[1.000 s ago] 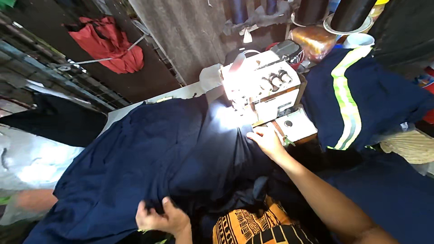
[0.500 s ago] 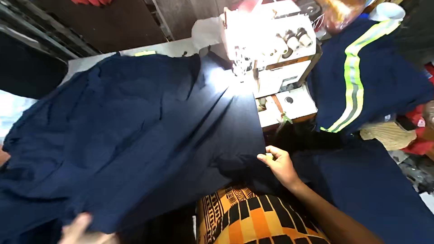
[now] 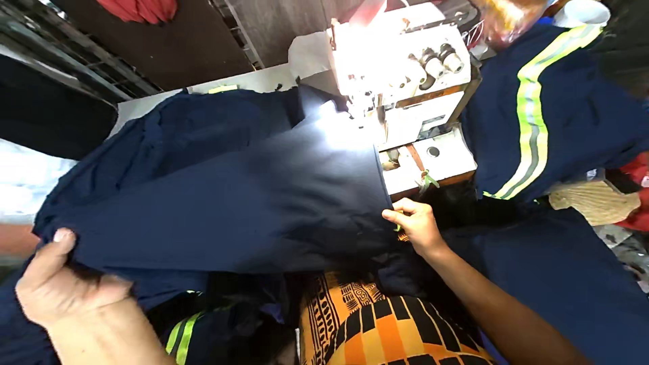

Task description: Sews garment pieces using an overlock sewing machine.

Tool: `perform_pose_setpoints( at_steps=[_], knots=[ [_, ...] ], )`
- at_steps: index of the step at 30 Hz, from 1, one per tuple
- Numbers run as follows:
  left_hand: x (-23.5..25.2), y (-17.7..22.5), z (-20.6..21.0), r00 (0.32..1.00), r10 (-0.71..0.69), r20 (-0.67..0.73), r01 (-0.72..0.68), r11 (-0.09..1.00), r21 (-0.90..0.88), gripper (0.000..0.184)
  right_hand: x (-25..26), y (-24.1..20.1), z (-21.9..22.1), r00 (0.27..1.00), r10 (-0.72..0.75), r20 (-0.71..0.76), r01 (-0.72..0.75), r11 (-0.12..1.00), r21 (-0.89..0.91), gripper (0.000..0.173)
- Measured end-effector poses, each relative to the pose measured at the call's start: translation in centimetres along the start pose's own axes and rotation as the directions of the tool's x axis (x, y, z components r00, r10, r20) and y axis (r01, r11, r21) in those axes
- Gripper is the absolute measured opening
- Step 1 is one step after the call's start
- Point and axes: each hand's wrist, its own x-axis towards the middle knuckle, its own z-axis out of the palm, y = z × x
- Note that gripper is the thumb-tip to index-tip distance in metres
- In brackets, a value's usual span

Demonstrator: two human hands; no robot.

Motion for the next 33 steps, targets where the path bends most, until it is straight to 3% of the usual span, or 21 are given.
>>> perform_pose_setpoints(
  at_steps=[5,8,9,12,13,14,16,17,19,21,22,24,28,29,31,33],
  knots=[
    [4.6,4.6,5.4,0.998,-0.058,0.003,0.057,0.988,0.143,0.030,4.5,-3.0,1.4,0.998,0.028,-0.058,-0.032,0.996,-0.079,0.015],
    [7.4,5.5,7.7,0.974,-0.001,-0.226,0.029,0.992,0.120,0.042,7.1,-4.3,2.4,0.996,0.065,-0.068,-0.067,0.998,-0.016,0.013],
    [8.1,5.6,8.4,0.971,0.039,-0.235,0.011,0.978,0.210,0.039,7.8,-4.7,2.7,0.995,0.070,-0.069,-0.070,0.998,-0.001,0.014],
    [10.3,6.0,10.0,0.991,0.106,-0.077,-0.054,0.866,0.497,0.025,9.4,-5.4,3.1,0.997,0.006,-0.083,-0.009,0.999,-0.034,0.021],
    [11.1,5.9,10.8,0.988,0.083,-0.133,0.005,0.830,0.557,0.016,9.7,-5.6,3.2,0.994,-0.048,-0.096,0.042,0.997,-0.064,0.024],
    [11.4,5.7,11.4,0.984,0.022,-0.175,0.093,0.779,0.620,0.026,9.7,-5.7,3.3,0.989,-0.106,-0.103,0.095,0.990,-0.109,0.025],
    [11.4,3.1,10.7,0.965,-0.148,-0.215,0.261,0.555,0.790,0.059,9.6,-5.7,3.3,0.976,-0.179,-0.122,0.153,0.969,-0.195,0.026],
    [11.4,0.2,9.0,0.960,-0.213,-0.185,0.255,0.376,0.891,0.068,9.4,-5.4,3.3,0.971,-0.199,-0.135,0.166,0.961,-0.221,0.025],
    [11.3,-8.8,3.4,0.982,-0.138,-0.132,0.138,0.038,0.990,0.077,8.6,-4.6,3.1,0.969,-0.190,-0.157,0.149,0.958,-0.244,0.020],
    [10.8,-14.3,0.8,0.989,-0.005,-0.149,0.147,-0.135,0.980,0.081,7.3,-3.3,2.7,0.964,-0.177,-0.198,0.129,0.963,-0.236,0.027],
    [11.0,-14.8,0.9,0.989,0.019,-0.149,0.151,-0.148,0.977,0.080,6.8,-2.5,2.6,0.949,-0.212,-0.233,0.157,0.960,-0.233,0.030],
    [10.7,-14.1,1.0,0.985,0.014,-0.170,0.170,-0.038,0.985,0.077,5.5,-1.5,2.4,0.924,-0.265,-0.275,0.207,0.952,-0.224,0.027],
    [10.0,-11.9,1.2,0.962,0.079,-0.263,0.199,0.459,0.866,0.066,5.2,-2.6,3.2,0.949,-0.255,-0.186,0.201,0.943,-0.267,0.027],
    [9.3,-11.3,1.4,0.957,0.065,-0.281,0.210,0.508,0.835,0.068,5.4,-3.0,3.4,0.958,-0.230,-0.169,0.174,0.940,-0.293,0.031],
    [7.0,-9.7,1.9,0.964,-0.030,-0.266,0.253,0.423,0.870,0.080,5.8,-3.5,3.6,0.965,-0.208,-0.157,0.147,0.933,-0.329,0.033],
    [4.7,-8.5,1.8,0.967,-0.160,-0.197,0.229,0.214,0.950,0.100,5.8,-4.0,3.5,0.972,-0.199,-0.123,0.148,0.929,-0.338,0.030]
  ],
)
